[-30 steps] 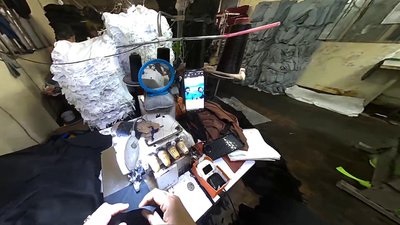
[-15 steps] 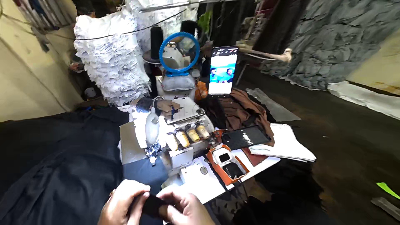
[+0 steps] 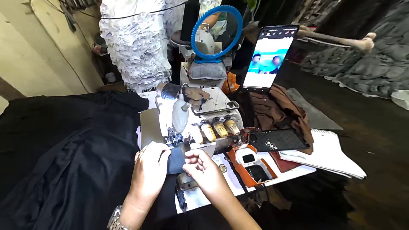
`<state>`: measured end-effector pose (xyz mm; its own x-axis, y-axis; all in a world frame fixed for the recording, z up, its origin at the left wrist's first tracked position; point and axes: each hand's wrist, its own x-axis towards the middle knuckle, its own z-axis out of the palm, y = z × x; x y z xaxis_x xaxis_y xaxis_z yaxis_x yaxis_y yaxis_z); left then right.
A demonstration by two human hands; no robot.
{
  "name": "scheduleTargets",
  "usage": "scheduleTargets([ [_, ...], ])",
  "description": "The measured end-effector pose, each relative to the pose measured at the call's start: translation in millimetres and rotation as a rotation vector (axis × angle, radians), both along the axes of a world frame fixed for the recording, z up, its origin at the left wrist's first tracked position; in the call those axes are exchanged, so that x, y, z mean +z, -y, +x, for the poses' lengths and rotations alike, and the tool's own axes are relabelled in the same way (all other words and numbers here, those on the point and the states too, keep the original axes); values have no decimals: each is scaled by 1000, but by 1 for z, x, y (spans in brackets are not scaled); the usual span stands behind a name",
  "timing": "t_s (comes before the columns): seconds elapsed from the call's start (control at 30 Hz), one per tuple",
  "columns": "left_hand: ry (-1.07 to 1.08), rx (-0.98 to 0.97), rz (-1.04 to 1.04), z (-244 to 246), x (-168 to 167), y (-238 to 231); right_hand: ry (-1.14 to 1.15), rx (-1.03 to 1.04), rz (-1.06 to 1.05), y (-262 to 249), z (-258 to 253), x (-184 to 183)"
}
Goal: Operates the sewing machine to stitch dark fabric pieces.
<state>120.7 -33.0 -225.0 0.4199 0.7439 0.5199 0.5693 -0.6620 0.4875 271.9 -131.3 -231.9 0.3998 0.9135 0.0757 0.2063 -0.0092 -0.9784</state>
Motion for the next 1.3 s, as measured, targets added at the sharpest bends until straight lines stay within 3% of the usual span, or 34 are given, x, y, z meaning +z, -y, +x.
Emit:
scheduleTargets([
  [0.17, 48, -2, -3, -8, -6, 5, 114, -53, 56, 3, -9, -8],
  [0.33, 79, -53, -13, -14, -8, 16, 41, 3, 71, 24, -20, -18],
  [0.5, -154, 15, 268, -7, -5, 40, -7, -10, 73, 29, -29, -26],
  [0.63, -236, 122, 254, 2, -10, 59, 3, -26, 118, 24, -30, -22],
  [0.93, -75, -28, 104, -12, -18, 27, 472, -83, 238, 3, -30, -22],
  [1.1, -127, -71, 25, -15, -8, 14, 596, -124, 171, 7, -43, -13],
  [1.3, -138, -115, -148, -11, 15, -45, 699, -30, 95, 6, -66, 5],
])
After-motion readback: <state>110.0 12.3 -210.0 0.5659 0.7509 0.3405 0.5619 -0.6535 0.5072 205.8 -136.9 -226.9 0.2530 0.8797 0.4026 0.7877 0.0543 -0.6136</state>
